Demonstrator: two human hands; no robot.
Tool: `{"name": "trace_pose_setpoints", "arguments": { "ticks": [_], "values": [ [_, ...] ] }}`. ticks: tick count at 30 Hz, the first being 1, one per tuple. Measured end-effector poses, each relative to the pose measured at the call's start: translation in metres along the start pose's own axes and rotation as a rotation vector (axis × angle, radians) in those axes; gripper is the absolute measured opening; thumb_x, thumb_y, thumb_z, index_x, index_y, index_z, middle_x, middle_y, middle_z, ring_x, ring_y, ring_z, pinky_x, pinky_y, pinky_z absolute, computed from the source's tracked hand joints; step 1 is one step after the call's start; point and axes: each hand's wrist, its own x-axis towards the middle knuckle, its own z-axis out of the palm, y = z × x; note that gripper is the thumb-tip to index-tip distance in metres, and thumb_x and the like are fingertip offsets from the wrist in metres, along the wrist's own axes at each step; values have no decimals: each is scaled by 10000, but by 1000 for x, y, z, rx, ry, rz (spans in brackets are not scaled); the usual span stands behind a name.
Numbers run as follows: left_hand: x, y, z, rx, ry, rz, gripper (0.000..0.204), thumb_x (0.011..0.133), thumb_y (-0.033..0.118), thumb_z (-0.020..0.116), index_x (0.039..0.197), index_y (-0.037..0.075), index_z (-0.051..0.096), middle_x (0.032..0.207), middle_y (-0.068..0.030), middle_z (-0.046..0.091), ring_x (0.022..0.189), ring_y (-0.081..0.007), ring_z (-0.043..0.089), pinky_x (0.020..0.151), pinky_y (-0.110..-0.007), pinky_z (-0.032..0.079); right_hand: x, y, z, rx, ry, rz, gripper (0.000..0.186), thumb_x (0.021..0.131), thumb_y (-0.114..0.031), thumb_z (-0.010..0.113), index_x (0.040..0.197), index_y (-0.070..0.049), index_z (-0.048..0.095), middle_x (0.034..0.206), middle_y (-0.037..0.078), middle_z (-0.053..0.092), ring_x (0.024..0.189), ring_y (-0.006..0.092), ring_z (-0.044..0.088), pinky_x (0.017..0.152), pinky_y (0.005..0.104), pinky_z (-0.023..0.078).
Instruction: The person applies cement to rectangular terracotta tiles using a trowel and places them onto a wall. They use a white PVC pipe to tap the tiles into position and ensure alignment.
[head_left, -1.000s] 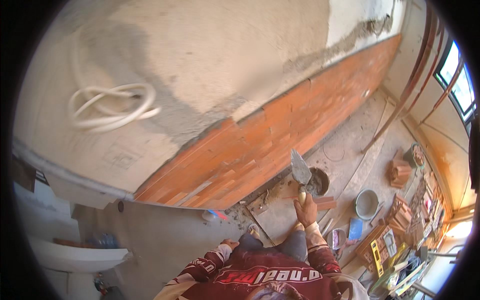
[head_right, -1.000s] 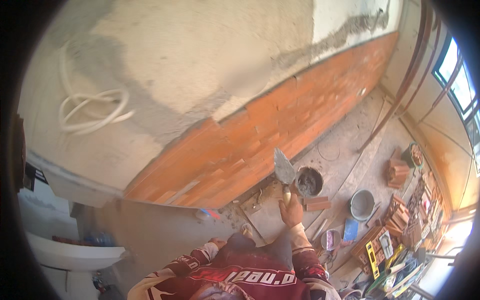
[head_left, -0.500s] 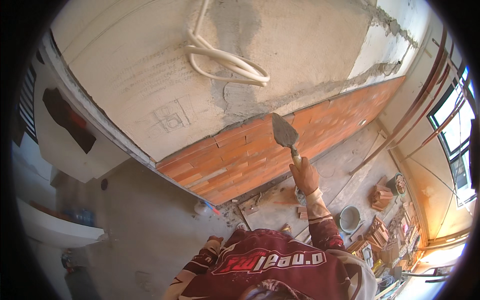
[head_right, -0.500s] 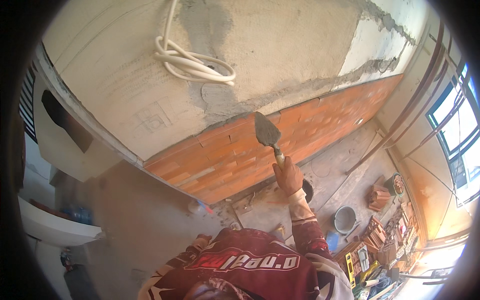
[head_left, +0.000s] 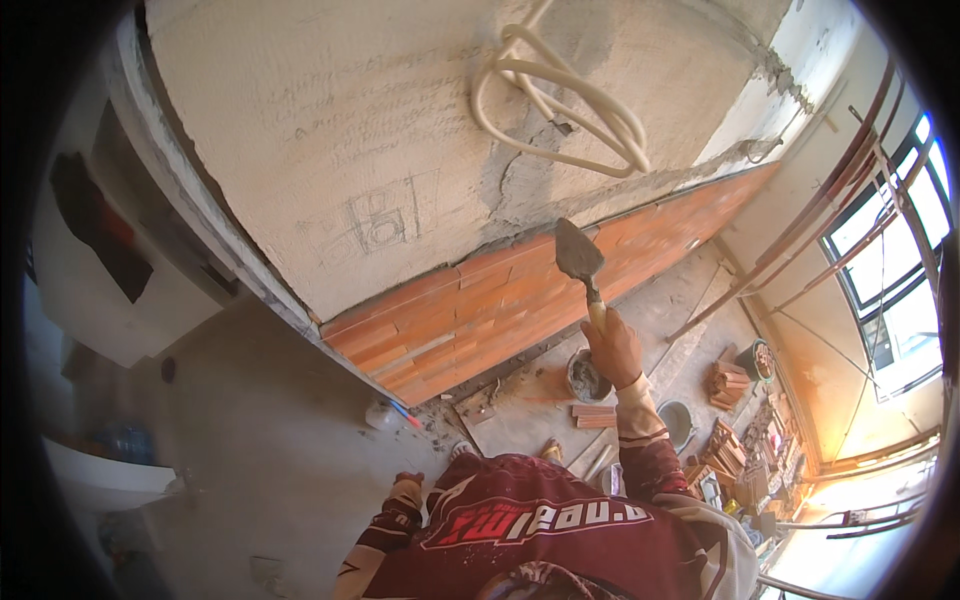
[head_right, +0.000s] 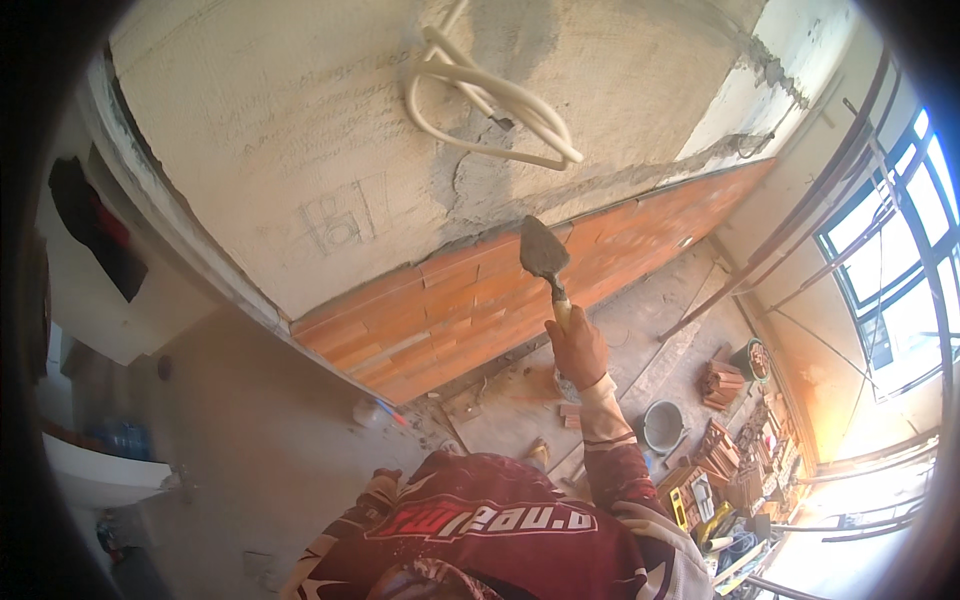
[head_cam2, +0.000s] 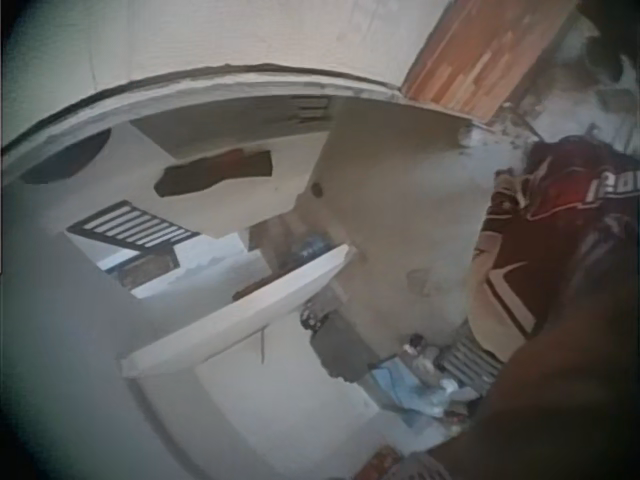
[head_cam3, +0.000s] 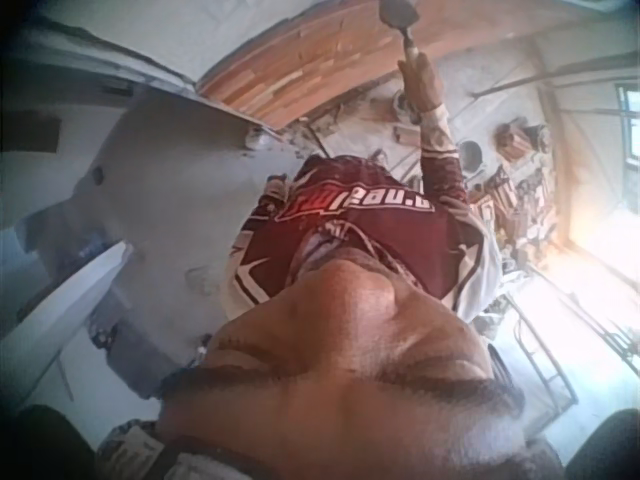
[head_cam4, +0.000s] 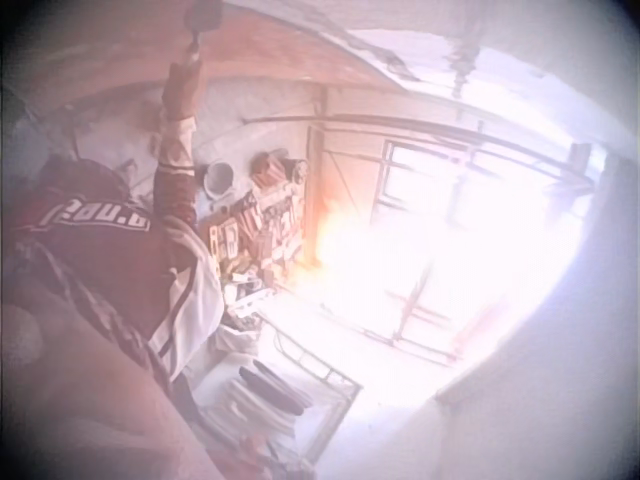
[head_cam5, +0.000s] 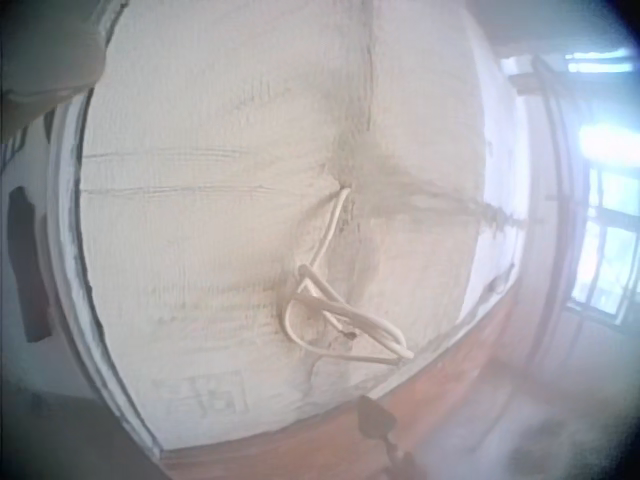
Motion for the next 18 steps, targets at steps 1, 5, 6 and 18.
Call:
{"name": "trace_pose_setpoints", "arguments": {
  "ticks": [1, 5, 6, 18],
  "values": [
    [18, -11, -4, -114, 100, -63, 459, 767, 408, 749, 1061, 62, 679, 1127, -142, 692, 1097, -320, 641, 968, -431, 481, 0, -9, 4, -14, 2, -18, 353, 878, -307, 637, 1093, -46, 535, 824, 248, 649, 767, 458, 618, 653, 539, 466],
    [47, -10, -23, -70, 25, 35, 519, 755, 386, 768, 1138, 61, 635, 1168, -127, 678, 1118, -306, 629, 979, -435, 475, -9, -24, 9, -44, 23, -42, 372, 878, -304, 640, 1109, -34, 528, 810, 249, 646, 749, 456, 617, 633, 533, 467],
    [37, 4, -30, -72, -8, 43, 529, 759, 390, 763, 1147, 56, 626, 1172, -127, 676, 1122, -304, 627, 981, -435, 473, -14, -16, 9, -69, 31, -37, 374, 879, -301, 639, 1112, -30, 526, 808, 249, 645, 747, 456, 617, 629, 531, 468],
    [52, 11, -23, 13, -26, 122, 467, 835, 379, 666, 1132, 19, 649, 1158, -151, 678, 1118, -287, 627, 958, -407, 469, -24, -51, 9, -79, 37, -16, 436, 875, -283, 644, 1187, -5, 520, 831, 266, 650, 780, 460, 628, 651, 531, 482]
  ]
}}
